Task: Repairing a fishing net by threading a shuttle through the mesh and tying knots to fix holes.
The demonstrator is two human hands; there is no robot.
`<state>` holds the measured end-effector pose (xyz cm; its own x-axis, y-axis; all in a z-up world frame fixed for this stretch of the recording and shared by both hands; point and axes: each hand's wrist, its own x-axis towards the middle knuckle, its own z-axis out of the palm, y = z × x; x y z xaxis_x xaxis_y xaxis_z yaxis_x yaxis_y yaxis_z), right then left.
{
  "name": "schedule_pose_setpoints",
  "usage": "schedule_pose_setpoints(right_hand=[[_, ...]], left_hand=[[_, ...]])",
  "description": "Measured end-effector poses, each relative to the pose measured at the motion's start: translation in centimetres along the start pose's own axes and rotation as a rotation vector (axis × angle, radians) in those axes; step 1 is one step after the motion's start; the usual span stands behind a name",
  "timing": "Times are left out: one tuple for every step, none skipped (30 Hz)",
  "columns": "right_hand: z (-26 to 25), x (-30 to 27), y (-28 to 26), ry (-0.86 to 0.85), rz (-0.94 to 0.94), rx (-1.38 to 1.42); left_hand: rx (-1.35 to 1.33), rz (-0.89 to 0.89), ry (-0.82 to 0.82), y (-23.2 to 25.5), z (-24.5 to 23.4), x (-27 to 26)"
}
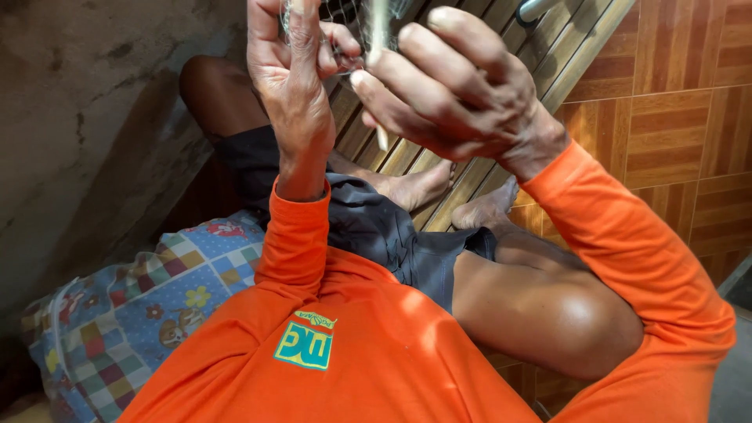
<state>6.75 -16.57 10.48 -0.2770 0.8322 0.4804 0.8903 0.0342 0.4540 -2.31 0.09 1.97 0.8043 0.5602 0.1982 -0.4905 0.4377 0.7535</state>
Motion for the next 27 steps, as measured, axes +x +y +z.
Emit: schedule_pose_setpoints(right_hand=[[-0.2,-0.2,-0.5,0.051,0.040,-0.035],[-0.4,-0.5,-1.0,0.103,0.079,-0.070],[-0.5,-0.7,-1.4,0.109,0.075,-0.063],[-0.5,-0.9,-1.9,0.083,0.144,0.138],[-0.5,-1.1,-2.5,0.056,0.215,0.339],[-0.4,-0.9,-3.1,0.062,0.215,0.346],[-0.2,-0.6,-3.6,0.137,0.327,0.575],[-0.1,-0.3,-4.0,0.214,0.437,0.805],[0.2,-0.2,-4.5,0.224,0.432,0.807],[0.5,-0.1,-5.0,0.302,0.560,0.989],[0.6,-0.1,-5.5,0.374,0.688,1.179],[0.7,0.1,-5.7,0.380,0.684,1.186],[0.6,0.3,-6.0,0.366,0.929,1.272],[0.6,0.5,-6.2,0.343,1.176,1.350],[0.9,0.8,-5.9,0.345,1.175,1.352],[1.2,1.0,-5.5,0.316,1.244,1.329],[1.5,1.3,-5.1,0.288,1.315,1.303],[1.9,1.0,-4.8,0.290,1.316,1.304],[2.3,0.7,-4.5,0.222,1.402,1.374],[2.7,0.4,-4.2,0.151,1.487,1.443],[3.4,0.0,-4.2,0.155,1.491,1.443],[4.1,-0.4,-4.1,0.096,1.639,1.535],[4.8,-0.8,-4.0,0.038,1.789,1.620],[4.9,-0.5,-3.7,0.045,1.793,1.619],[5.0,-0.2,-3.5,0.026,1.910,1.735],[5.0,0.1,-3.3,0.007,2.028,1.850],[5.1,0.2,-3.0,0.011,2.032,1.849]], left_hand=[[-0.015,0.015,0.003,-0.4,-0.6,0.0],[-0.030,0.031,0.006,-0.8,-1.2,0.1],[-0.025,0.036,0.013,-1.3,-2.0,0.2],[-0.045,0.045,0.032,-1.8,-2.9,0.3],[-0.064,0.051,0.048,-2.3,-3.8,0.2],[-0.056,0.053,0.052,-2.1,-4.1,0.4],[-0.071,0.066,0.076,-1.8,-4.3,0.7],[-0.086,0.080,0.100,-1.5,-4.4,1.0],[-0.077,0.087,0.098,-1.4,-4.9,1.1],[-0.103,0.098,0.080,-1.2,-5.5,1.2],[-0.130,0.105,0.067,-1.2,-5.9,1.2],[-0.122,0.109,0.069,-1.0,-6.0,1.3],[-0.141,0.140,0.046,-1.0,-6.1,1.3],[-0.160,0.172,0.022,-0.9,-6.3,1.3],[-0.157,0.173,0.022,-0.7,-6.2,1.3],[-0.156,0.171,0.021,-0.6,-6.1,1.3],[-0.155,0.167,0.019,-0.4,-5.9,1.3],[-0.153,0.166,0.017,-0.4,-5.8,1.2],[-0.168,0.159,0.004,-0.4,-5.7,1.2],[-0.183,0.152,-0.009,-0.3,-5.5,1.1],[-0.182,0.148,-0.012,-0.5,-5.8,0.8],[-0.268,0.019,0.039,-0.6,-6.0,0.6],[-0.353,-0.111,0.088,-0.8,-6.3,0.4],[-0.351,-0.115,0.083,-0.7,-5.8,0.4],[-0.380,-0.129,0.023,-0.7,-5.4,0.4],[-0.409,-0.142,-0.037,-0.6,-5.0,0.4],[-0.409,-0.147,-0.039,-0.6,-4.8,0.4]])
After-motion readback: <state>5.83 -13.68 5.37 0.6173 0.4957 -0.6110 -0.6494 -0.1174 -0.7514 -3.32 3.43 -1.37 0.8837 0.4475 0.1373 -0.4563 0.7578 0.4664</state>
